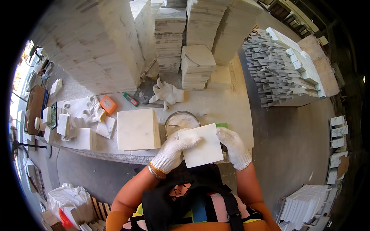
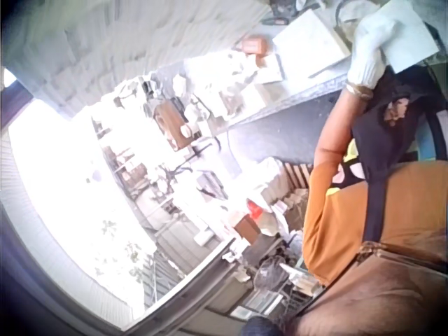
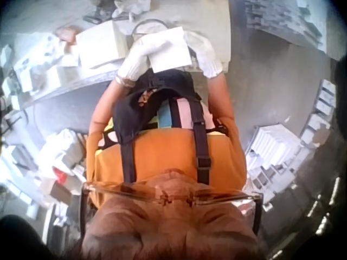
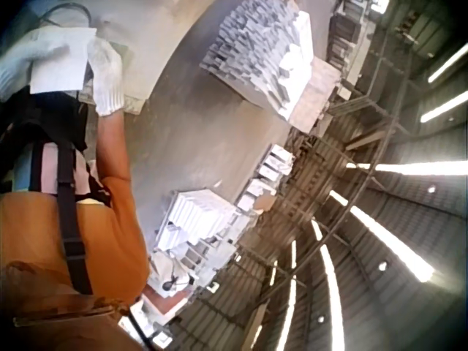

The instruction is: The person repeatedly picks up small white rectangular blocks, rubs their edges with a green abrasive block, and uses a metal putty knife to scrape and smooth the surfaces. Finished blocks are stacked on the workbench.

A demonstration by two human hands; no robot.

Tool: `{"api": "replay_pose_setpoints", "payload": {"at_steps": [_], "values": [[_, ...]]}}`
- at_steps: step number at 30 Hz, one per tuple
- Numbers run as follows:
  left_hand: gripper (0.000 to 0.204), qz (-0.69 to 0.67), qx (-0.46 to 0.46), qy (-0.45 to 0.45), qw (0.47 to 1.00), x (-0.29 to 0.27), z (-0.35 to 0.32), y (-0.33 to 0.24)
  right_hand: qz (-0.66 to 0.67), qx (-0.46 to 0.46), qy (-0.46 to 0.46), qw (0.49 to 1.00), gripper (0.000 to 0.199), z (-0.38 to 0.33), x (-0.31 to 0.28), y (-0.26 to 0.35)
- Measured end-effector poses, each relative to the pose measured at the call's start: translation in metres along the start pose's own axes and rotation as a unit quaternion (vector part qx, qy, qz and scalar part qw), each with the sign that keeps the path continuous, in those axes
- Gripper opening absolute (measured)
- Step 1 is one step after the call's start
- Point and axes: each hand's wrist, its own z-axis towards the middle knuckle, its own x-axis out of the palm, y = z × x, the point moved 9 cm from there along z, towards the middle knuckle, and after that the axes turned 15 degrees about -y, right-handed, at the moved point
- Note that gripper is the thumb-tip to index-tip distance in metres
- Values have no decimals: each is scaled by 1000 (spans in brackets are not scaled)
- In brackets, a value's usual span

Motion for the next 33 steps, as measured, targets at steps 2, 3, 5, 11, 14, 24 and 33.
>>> {"api": "replay_pose_setpoints", "payload": {"at_steps": [2, 3, 5, 11, 14, 24, 33], "values": [[37, -16, 0, -6, 1000, -2, 1, 1, -15, -8, 14, 1000, 47, -3, -1, -1], [36, -23, -1, -9, 1000, -2, 1, 1, -20, -4, 17, 1000, 46, -5, 0, 0], [36, -28, 1, -15, 999, -3, 2, 1, -32, 17, 23, 999, 46, -12, -2, 1], [41, -11, 8, -31, 999, -6, -2, 0, -70, 83, 74, 991, 60, -29, -9, -7], [44, 35, 31, -4, 999, 5, -2, -1, -16, 47, 81, 996, 66, -29, -12, -5], [46, 28, 10, 12, 999, 13, -9, 2, -47, -24, 35, 998, 43, -20, 6, 15], [50, -15, 4, 34, 999, 19, -23, -5, 36, -2, -1, 999, 38, -19, 6, 11]]}}
